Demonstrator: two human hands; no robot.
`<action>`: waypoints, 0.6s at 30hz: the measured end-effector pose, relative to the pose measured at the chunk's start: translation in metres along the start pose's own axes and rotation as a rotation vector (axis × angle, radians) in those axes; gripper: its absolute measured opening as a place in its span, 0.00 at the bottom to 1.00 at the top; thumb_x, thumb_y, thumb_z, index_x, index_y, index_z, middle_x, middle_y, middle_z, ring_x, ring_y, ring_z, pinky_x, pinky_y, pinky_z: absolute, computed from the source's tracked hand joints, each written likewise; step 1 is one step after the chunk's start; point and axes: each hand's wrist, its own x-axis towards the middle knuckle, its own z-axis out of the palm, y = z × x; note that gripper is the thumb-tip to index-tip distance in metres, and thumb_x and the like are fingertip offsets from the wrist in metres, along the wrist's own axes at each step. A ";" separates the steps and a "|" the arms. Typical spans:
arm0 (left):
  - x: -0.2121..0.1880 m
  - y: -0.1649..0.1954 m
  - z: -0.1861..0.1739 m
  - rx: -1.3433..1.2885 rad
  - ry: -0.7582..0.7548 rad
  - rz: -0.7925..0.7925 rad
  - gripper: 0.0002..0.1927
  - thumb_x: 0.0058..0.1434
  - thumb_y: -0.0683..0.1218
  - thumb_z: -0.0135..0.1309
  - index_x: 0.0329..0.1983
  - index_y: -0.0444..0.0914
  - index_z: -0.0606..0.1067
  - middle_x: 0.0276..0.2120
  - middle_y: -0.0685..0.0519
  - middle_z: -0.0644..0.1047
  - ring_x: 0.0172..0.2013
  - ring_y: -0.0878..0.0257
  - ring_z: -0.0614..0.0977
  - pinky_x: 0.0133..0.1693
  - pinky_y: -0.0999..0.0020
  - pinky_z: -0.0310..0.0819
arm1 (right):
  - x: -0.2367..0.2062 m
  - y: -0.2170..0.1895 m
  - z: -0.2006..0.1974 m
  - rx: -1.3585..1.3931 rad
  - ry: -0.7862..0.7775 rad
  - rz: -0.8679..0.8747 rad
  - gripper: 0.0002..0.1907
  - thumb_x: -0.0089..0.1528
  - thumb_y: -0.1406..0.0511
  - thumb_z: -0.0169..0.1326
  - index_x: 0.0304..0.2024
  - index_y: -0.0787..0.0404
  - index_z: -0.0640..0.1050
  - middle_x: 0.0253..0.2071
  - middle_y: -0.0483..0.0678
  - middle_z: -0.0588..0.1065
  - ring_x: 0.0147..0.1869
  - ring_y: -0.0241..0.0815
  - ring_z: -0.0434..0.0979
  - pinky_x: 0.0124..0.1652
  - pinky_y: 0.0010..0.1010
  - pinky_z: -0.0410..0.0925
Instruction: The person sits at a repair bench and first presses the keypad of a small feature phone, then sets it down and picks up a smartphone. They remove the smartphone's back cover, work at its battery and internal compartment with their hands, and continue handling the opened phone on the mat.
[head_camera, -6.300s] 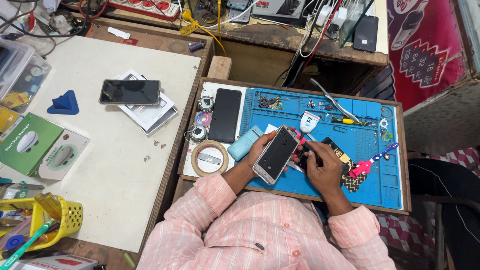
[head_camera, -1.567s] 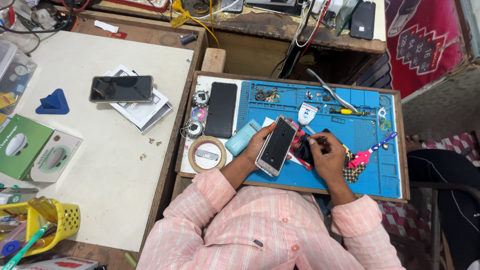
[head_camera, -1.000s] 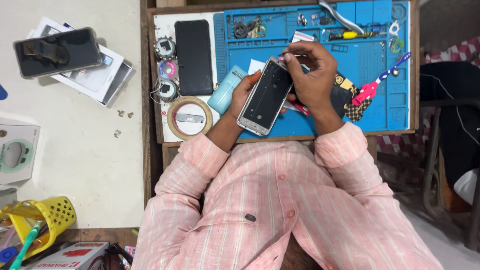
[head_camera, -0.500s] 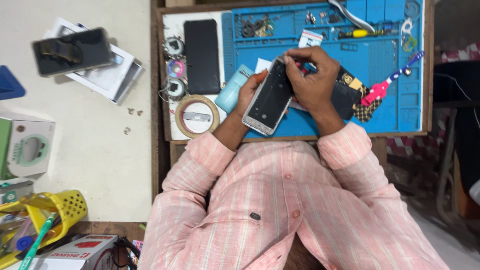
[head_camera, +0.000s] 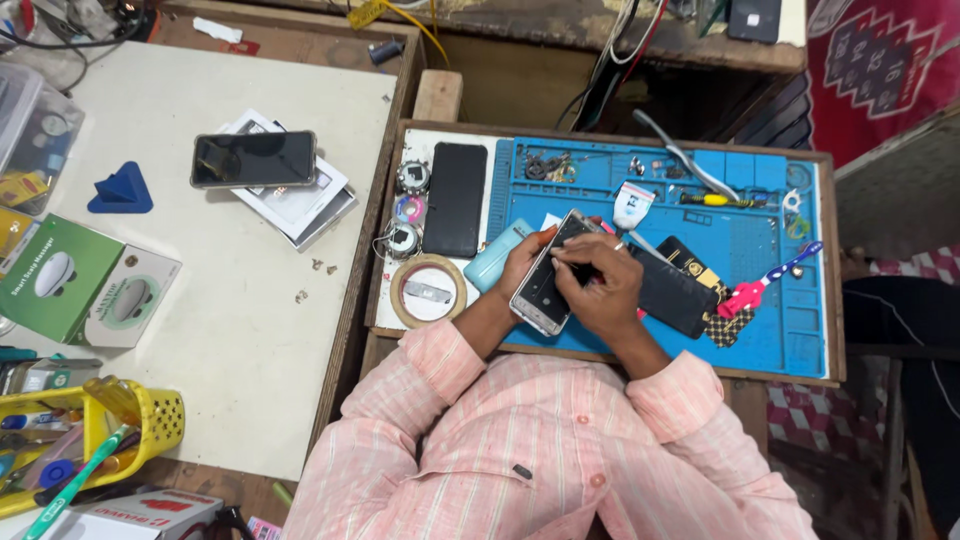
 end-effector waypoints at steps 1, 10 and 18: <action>0.000 0.000 0.000 -0.019 -0.038 -0.003 0.25 0.74 0.55 0.35 0.61 0.33 0.71 0.52 0.41 0.79 0.52 0.53 0.83 0.56 0.60 0.78 | 0.002 0.002 -0.001 -0.031 0.019 -0.014 0.06 0.56 0.72 0.64 0.36 0.62 0.82 0.39 0.52 0.81 0.49 0.45 0.82 0.53 0.34 0.73; 0.002 0.005 -0.001 -0.004 -0.241 -0.059 0.26 0.79 0.56 0.35 0.68 0.34 0.68 0.55 0.39 0.77 0.52 0.50 0.81 0.54 0.53 0.77 | 0.018 0.007 -0.012 -0.218 0.101 -0.004 0.06 0.54 0.69 0.66 0.34 0.59 0.82 0.41 0.51 0.81 0.49 0.48 0.79 0.55 0.37 0.67; -0.003 0.006 0.005 0.022 -0.269 0.026 0.29 0.79 0.55 0.32 0.75 0.34 0.60 0.60 0.38 0.73 0.59 0.52 0.78 0.63 0.58 0.72 | -0.019 -0.027 0.007 -0.111 -0.161 -0.221 0.06 0.52 0.70 0.65 0.31 0.57 0.80 0.37 0.39 0.82 0.50 0.41 0.82 0.61 0.46 0.63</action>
